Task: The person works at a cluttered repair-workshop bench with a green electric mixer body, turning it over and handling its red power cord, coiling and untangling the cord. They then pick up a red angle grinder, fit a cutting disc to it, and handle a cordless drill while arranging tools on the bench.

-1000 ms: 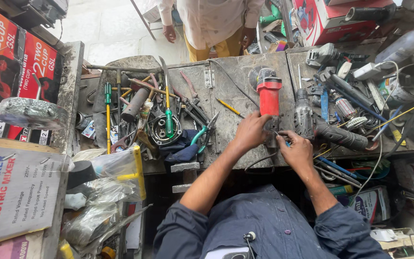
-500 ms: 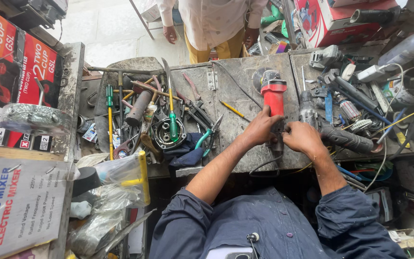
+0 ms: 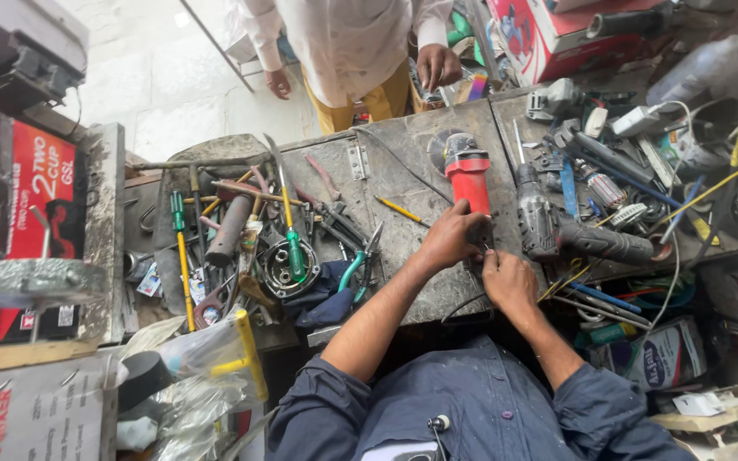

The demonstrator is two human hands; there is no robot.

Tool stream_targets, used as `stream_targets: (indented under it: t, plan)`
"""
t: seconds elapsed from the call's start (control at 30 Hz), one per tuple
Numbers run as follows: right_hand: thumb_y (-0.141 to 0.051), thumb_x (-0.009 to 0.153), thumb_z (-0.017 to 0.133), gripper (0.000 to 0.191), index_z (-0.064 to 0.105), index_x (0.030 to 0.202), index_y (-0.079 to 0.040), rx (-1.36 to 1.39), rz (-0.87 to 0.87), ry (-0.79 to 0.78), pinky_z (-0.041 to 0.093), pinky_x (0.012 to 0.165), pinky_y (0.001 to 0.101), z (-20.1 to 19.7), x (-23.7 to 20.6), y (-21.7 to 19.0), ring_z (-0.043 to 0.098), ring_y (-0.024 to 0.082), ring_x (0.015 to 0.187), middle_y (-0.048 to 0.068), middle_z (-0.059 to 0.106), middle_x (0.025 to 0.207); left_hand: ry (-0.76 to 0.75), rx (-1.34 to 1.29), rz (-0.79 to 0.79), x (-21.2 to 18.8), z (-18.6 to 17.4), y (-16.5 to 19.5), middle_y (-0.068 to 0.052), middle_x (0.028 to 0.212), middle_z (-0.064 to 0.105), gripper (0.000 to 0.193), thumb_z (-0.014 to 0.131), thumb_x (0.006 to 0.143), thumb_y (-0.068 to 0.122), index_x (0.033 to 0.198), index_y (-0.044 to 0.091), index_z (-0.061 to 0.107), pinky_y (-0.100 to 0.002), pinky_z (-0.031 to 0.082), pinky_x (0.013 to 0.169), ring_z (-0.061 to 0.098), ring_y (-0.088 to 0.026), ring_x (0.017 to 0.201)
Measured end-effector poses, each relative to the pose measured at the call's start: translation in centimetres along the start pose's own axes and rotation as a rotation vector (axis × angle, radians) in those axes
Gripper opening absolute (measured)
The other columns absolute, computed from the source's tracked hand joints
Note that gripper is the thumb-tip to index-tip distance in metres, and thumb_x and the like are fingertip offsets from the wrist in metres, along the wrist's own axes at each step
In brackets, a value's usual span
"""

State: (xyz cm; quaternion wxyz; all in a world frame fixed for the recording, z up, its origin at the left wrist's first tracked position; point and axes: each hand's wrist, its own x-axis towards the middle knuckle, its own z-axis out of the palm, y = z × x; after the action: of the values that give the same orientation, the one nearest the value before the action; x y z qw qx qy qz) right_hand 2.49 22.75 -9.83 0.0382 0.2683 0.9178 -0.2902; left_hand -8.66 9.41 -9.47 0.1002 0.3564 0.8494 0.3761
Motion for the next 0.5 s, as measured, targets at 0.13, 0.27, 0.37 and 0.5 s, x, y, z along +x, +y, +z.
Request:
stream_targets:
  t: [0.13,0.27,0.37,0.5]
  plan:
    - [-0.039,0.1,0.049,0.042,0.077,0.102,-0.008,0.017,0.013,0.018,0.052,0.086,0.0582,0.1,-1.0,-0.4,0.068,0.05,0.095,0.03,0.071,0.095,0.022,0.0,0.028,-0.1,-0.1,-0.1,-0.011,0.113,0.056,0.074,0.093,0.055,0.016,0.125,0.016,0.067,-0.046,0.05,0.095,0.057,-0.036,0.114]
    - [-0.039,0.1,0.049,0.043,0.076,0.103,-0.006,-0.104,0.01,-0.038,0.053,0.088,0.0578,-0.8,-0.2,-0.9,0.068,0.051,0.096,0.029,0.072,0.097,0.004,-0.024,-0.003,-0.4,-0.2,0.1,-0.011,0.112,0.056,0.077,0.093,0.054,0.016,0.127,0.016,0.066,-0.046,0.05,0.094,0.057,-0.036,0.112]
    - [-0.037,0.098,0.049,0.044,0.078,0.099,-0.004,-0.21,-0.037,-0.171,0.053,0.09,0.0574,-2.0,1.5,-1.2,0.069,0.048,0.098,0.028,0.072,0.098,0.024,-0.01,0.013,-0.5,-0.3,0.3,-0.011,0.112,0.057,0.08,0.093,0.054,0.016,0.129,0.016,0.065,-0.046,0.05,0.094,0.057,-0.037,0.112]
    - [-0.037,0.098,0.05,0.044,0.078,0.097,-0.003,-0.193,-0.05,-0.157,0.053,0.09,0.0563,-2.1,1.9,-1.1,0.069,0.048,0.098,0.028,0.072,0.099,-0.005,-0.008,-0.002,-0.4,-0.4,0.3,-0.01,0.111,0.057,0.078,0.094,0.054,0.017,0.127,0.016,0.065,-0.046,0.051,0.093,0.057,-0.036,0.111]
